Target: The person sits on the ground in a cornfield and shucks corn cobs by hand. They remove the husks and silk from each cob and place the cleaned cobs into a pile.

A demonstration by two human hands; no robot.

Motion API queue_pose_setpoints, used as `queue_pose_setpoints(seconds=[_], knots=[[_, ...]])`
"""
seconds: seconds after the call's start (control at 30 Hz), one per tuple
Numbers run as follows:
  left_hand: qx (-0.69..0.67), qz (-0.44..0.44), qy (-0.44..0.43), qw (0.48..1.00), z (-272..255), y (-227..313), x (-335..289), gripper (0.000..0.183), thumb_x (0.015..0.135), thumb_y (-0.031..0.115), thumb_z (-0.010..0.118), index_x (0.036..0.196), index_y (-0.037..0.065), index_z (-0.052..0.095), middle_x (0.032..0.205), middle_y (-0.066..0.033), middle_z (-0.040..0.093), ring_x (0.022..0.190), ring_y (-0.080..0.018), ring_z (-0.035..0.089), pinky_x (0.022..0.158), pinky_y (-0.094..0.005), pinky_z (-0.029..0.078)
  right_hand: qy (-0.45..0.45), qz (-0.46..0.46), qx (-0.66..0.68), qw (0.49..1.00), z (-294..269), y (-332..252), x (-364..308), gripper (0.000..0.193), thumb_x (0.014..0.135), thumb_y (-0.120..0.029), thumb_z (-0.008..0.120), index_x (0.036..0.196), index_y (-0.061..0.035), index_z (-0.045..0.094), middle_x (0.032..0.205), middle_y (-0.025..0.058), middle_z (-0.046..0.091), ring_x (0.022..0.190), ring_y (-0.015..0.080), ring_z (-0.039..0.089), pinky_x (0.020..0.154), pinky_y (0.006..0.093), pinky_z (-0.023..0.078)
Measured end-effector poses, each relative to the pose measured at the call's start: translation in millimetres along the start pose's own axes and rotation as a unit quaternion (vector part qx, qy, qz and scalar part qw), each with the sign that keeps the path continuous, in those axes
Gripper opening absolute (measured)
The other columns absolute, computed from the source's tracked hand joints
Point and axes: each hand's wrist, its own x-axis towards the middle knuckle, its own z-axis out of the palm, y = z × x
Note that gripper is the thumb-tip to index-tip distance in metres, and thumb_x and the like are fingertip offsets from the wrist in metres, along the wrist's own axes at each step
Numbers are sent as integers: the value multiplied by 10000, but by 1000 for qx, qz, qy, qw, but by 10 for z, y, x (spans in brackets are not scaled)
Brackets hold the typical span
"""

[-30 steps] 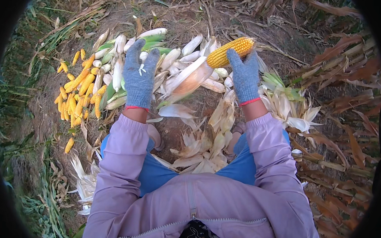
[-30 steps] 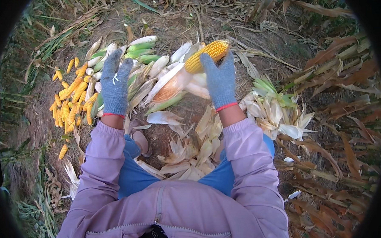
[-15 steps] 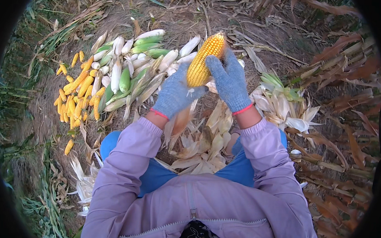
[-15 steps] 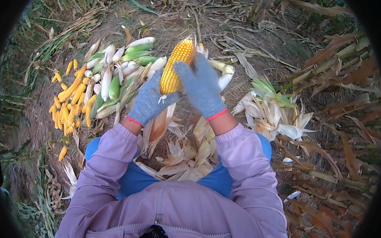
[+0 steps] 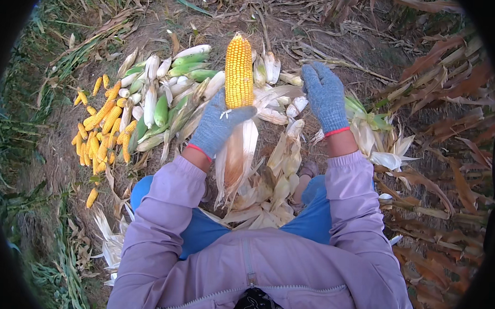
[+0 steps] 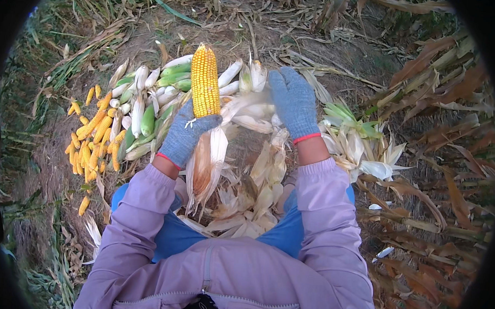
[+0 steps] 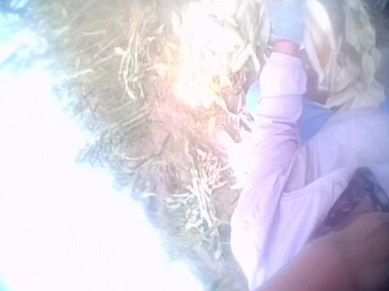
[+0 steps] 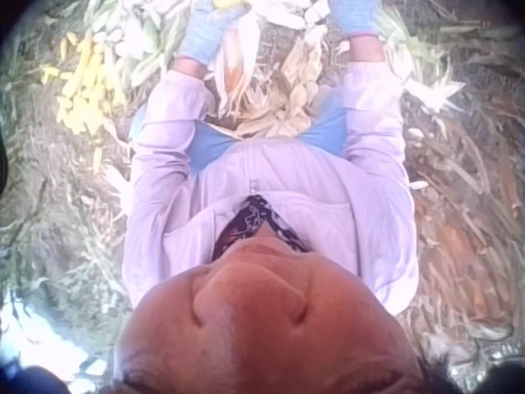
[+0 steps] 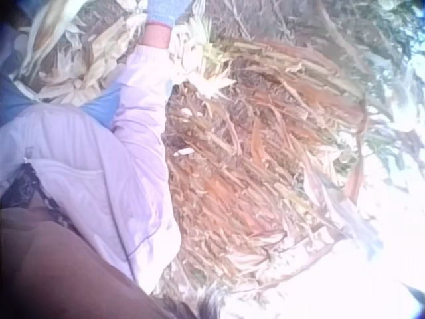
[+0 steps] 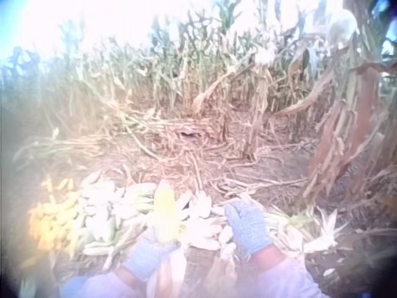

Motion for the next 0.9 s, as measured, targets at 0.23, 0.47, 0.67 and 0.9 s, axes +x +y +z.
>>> queue_pose_setpoints(seconds=[0.23, 0.47, 0.67, 0.9], knots=[[51, 3, 104, 993, -130, 124, 2, 433, 834, 149, 778, 1210, 27, 602, 1087, -45, 664, 953, -129, 621, 860, -290, 501, -27, -102, -167, 980, -93, 307, -157, 456, 883, -339, 667, 1246, -70, 606, 1219, 197, 625, 1096, 365, 625, 927, 430, 508], [326, 89, 51, 940, -21, -87, 22, 653, 727, 349, 849, 1226, 43, 560, 1079, -181, 679, 997, -316, 679, 876, -400, 528, -115, -5, 282, 953, 492, -367, -318, 633, 921, -303, 706, 1394, 31, 449, 1254, 207, 621, 1118, 233, 629, 939, 359, 518], [275, 98, -24, 956, 194, -103, -43, 643, 758, 319, 820, 1277, 51, 551, 1142, -176, 653, 1085, -335, 646, 938, -410, 504, -84, 124, 415, 898, 473, -545, -373, 491, 988, -256, 628, 1368, 12, 471, 1185, 85, 609, 1088, 157, 591, 973, 314, 473], [140, 22, -109, 984, 274, -410, 27, 625, 807, 302, 776, 1324, 27, 554, 1216, -174, 659, 1153, -314, 623, 997, -404, 465, -37, 140, 575, 805, 445, -516, -358, 433, 1017, -324, 576, 1341, -48, 495, 1114, 58, 604, 1009, 150, 601, 891, 308, 499]])
